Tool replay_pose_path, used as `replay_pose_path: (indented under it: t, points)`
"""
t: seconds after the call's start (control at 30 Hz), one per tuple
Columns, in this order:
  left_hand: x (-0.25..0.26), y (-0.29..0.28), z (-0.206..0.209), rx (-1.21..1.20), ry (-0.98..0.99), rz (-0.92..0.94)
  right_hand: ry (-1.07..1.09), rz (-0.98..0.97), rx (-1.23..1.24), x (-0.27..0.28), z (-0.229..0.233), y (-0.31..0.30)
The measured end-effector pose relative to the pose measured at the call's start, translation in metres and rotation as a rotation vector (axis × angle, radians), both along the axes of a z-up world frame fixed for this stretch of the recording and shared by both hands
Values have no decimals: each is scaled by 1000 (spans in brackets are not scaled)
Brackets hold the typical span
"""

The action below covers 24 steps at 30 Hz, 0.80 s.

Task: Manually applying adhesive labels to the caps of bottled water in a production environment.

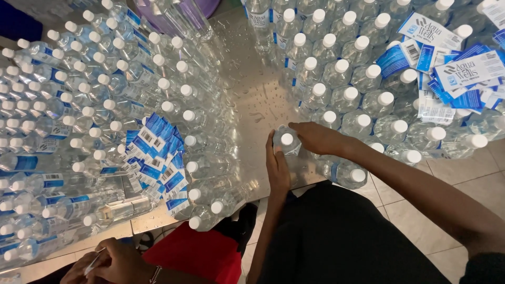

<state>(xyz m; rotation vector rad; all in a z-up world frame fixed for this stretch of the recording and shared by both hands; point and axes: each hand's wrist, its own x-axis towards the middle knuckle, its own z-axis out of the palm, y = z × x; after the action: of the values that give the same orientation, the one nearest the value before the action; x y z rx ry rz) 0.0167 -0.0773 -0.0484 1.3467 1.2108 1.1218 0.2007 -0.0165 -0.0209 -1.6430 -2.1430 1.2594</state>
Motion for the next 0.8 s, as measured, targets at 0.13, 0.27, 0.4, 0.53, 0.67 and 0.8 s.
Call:
replay_pose_path:
  t: [0.13,0.27,0.4,0.53,0.67,0.8]
  points:
    - [1,-12,9,46,41,-4,-90,-38,-170,2,37,3]
    - [-1,-10,-9,55,-20,-39,-157,39,-260,3,26,12]
    - [-7,-6,-2,28,-33,-60,-161,74,-315,10,-21,20]
    - [-4,-11,-6,19,-56,3,-133,-9,-262,4,28,10]
    - [2,-11,-5,35,-58,39,-133,-2,-100,4,4,8]
    - [-1,-12,-1,23,-60,41,-128,37,-19,8,-51,10]
